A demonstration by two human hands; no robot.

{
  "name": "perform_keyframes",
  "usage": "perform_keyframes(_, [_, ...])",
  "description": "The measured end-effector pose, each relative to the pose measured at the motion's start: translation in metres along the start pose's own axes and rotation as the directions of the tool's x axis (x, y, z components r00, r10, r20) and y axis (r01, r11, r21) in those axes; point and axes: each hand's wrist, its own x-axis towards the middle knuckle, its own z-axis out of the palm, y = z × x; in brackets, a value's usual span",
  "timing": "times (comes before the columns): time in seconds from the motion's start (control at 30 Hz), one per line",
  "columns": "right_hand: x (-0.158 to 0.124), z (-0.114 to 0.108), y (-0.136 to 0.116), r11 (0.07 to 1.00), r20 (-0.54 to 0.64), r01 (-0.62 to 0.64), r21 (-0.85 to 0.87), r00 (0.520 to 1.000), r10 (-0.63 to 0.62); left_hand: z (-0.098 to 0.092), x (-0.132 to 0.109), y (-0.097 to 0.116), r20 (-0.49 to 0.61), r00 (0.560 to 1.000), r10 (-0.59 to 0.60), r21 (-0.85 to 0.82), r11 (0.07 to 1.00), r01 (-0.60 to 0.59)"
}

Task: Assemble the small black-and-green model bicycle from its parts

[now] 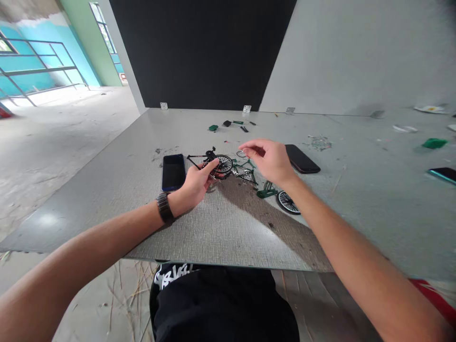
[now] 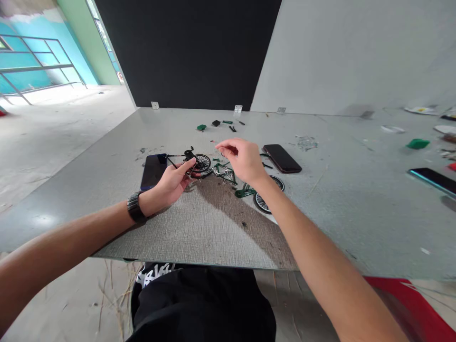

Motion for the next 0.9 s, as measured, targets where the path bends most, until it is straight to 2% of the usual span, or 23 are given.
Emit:
perform_keyframes(0.13, [-0.004, 0.011, -0.024, 0.977, 0.019, 0.096, 0.189, 0.995, -0.101, 0.0, 0.0, -0.001, 0.015, 1.0, 0.016, -0.041, 0.999, -0.016])
perform_keyframes(0.4, [-0.007, 0.016, -0.031, 0.979, 0.097, 0.13, 0.156, 0.985, -0.146, 0.0, 0.001, -0.002, 0.042, 0.999, 0.016, -0.05, 0.999, -0.014])
perform_keyframes(0.9, [-0.015, 0.017, -0.047, 0.964, 0.195, 0.22, -0.148, 0.962, -0.19, 0.001, -0.002, -0.003, 0.064, 0.995, 0.074, 0.073, 0.994, -0.079])
